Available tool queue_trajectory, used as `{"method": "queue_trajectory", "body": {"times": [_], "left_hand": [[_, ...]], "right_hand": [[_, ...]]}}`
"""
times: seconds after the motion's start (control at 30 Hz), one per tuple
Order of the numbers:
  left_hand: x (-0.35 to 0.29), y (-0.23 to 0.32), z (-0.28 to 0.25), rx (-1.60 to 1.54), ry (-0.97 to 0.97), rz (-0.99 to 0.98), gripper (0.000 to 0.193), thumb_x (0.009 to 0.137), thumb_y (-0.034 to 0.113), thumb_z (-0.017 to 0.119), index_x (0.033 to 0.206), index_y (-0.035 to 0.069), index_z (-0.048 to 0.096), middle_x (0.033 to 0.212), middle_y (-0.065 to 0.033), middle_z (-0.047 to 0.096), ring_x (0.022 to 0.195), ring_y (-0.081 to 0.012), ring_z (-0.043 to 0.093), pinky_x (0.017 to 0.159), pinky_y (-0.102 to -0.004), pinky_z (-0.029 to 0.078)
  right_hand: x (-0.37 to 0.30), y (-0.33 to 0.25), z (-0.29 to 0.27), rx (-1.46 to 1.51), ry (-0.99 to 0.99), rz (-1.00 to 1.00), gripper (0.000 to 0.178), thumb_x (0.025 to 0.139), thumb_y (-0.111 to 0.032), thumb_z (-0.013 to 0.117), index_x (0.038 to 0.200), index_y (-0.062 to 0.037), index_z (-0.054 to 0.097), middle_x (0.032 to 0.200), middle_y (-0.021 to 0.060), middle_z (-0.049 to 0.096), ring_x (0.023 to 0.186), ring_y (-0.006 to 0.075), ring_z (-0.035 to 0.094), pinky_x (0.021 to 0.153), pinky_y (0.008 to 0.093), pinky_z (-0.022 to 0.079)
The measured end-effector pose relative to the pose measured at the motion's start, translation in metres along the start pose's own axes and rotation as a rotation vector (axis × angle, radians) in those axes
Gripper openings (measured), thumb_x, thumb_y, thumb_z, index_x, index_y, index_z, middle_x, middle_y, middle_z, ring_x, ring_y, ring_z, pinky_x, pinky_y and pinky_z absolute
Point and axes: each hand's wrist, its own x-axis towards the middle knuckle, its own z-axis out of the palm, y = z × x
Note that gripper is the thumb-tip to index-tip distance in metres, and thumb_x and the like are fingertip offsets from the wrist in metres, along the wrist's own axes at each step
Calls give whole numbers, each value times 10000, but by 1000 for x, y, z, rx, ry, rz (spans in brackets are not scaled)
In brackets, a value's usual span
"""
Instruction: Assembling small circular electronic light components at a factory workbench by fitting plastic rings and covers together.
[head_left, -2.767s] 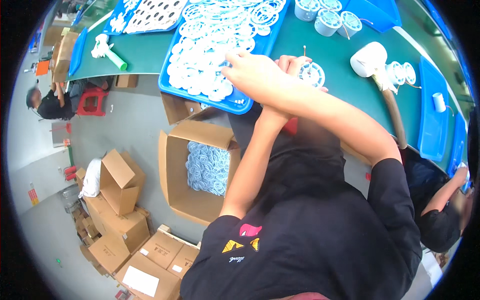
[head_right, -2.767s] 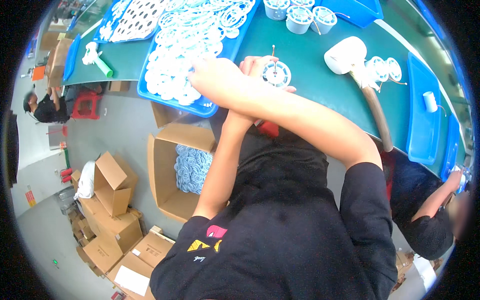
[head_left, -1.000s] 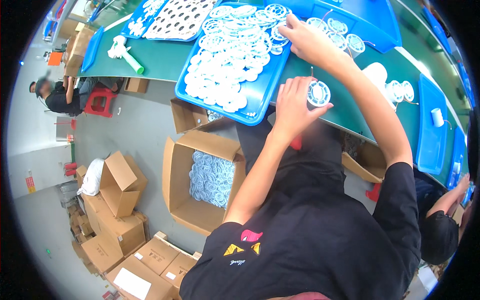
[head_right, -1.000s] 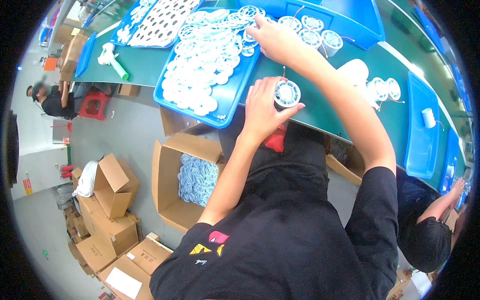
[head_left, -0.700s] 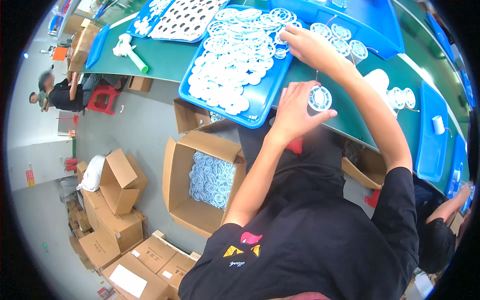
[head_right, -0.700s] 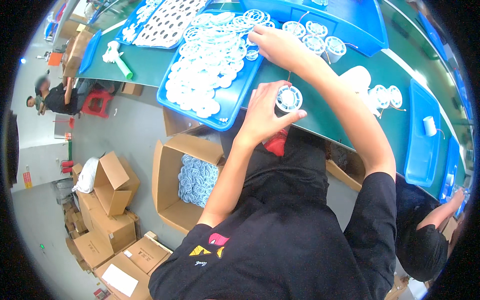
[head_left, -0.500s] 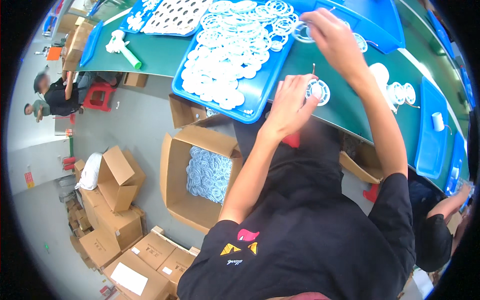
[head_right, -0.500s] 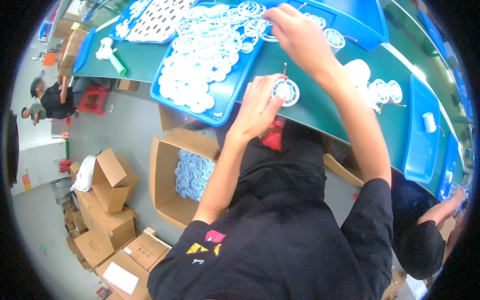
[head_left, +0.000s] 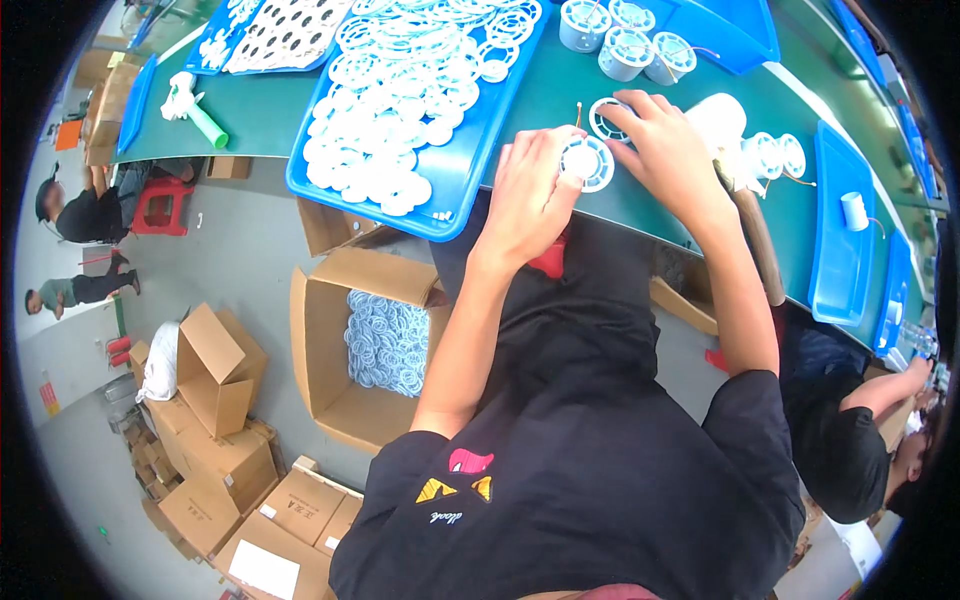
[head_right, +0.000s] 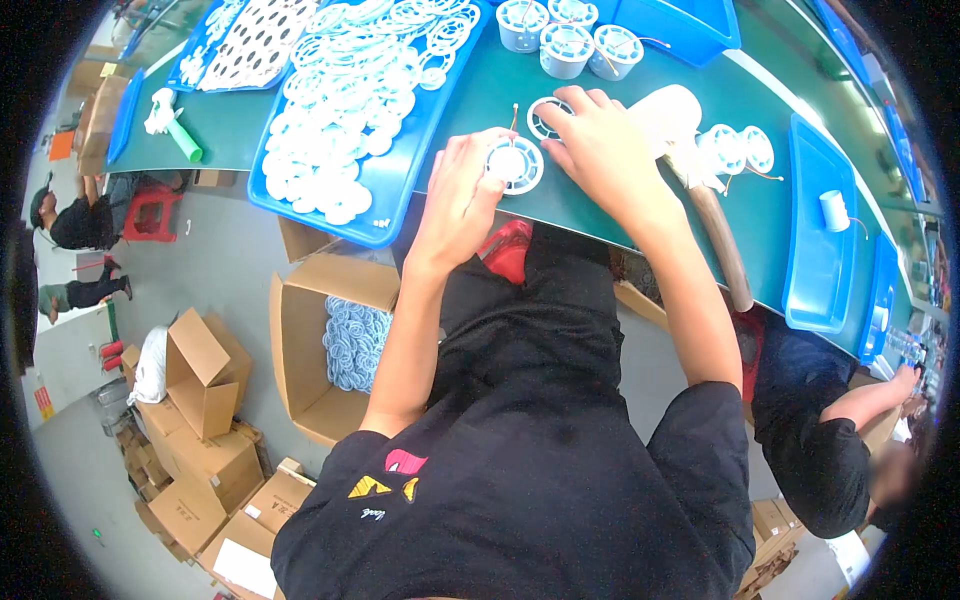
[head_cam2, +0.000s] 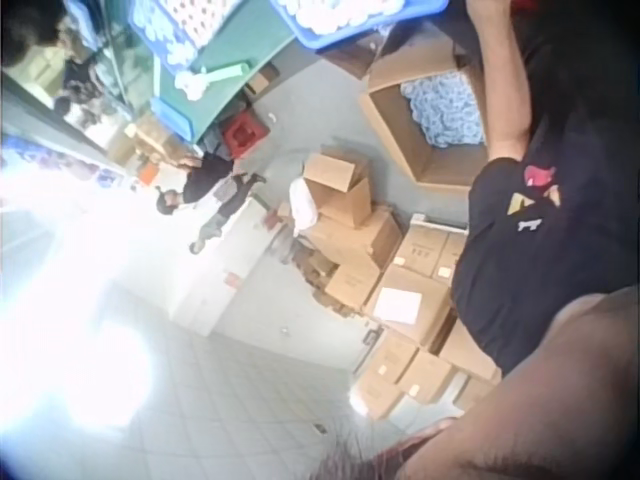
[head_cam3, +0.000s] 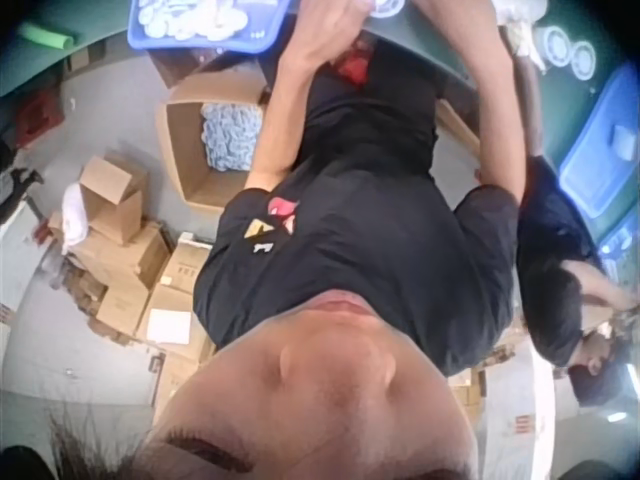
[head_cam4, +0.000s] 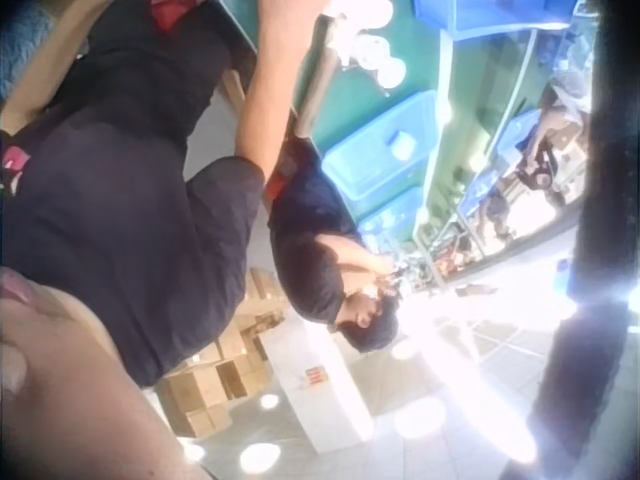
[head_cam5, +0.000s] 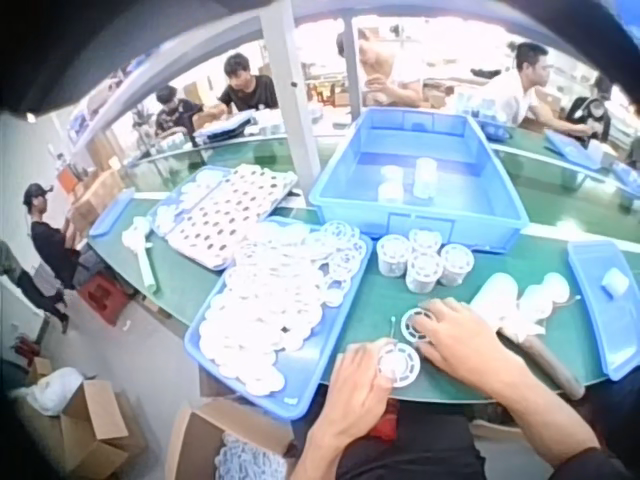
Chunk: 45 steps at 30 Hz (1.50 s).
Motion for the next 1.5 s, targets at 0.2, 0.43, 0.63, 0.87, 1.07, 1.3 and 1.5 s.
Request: {"method": "queue_trajectory", "body": {"times": [0.2,0.43,0.63,0.87,1.07,1.3,1.5], "left_hand": [[0,0,0,13,-14,-41,540,918,342,661,1349,25,587,1319,-188,643,1242,-367,555,1072,-470,409],[-7,-8,-2,88,-35,41,675,806,291,833,1371,26,577,1319,-162,645,1278,-348,566,1056,-466,434],[-14,3,19,95,148,-32,609,766,217,864,1296,41,622,1210,-142,683,1193,-350,608,1012,-465,452],[-23,5,32,125,266,-44,613,770,219,875,1306,58,624,1215,-121,688,1186,-340,609,1010,-479,446],[-23,6,40,107,325,-46,612,776,233,886,1299,52,624,1205,-138,688,1185,-351,602,1007,-476,443],[-26,9,46,139,369,-73,640,764,226,900,1305,36,616,1218,-151,684,1202,-359,596,1009,-477,439],[-25,10,45,136,365,-87,645,758,210,901,1308,37,614,1223,-151,682,1214,-365,593,1013,-480,439]], "right_hand": [[0,-7,-14,259,118,106,410,902,-183,744,1268,-39,630,1231,201,600,1076,381,660,923,456,551],[-24,-54,-26,353,279,-31,665,787,-163,855,1381,-7,601,1270,196,567,1121,362,629,958,420,547],[-30,-60,-3,455,260,75,625,809,-134,870,1365,23,631,1272,206,557,1125,368,631,950,419,554],[-35,-75,2,434,302,166,599,816,-136,882,1324,59,632,1260,216,560,1116,367,640,933,419,555],[-34,-79,7,455,330,254,601,824,-143,879,1333,57,627,1242,213,561,1117,363,640,922,427,556],[-32,-82,-1,443,324,241,589,813,-137,882,1315,57,643,1242,208,568,1119,357,638,928,414,558],[-30,-82,2,525,306,275,584,803,-129,884,1305,59,650,1238,207,574,1124,351,636,939,415,553]]}}
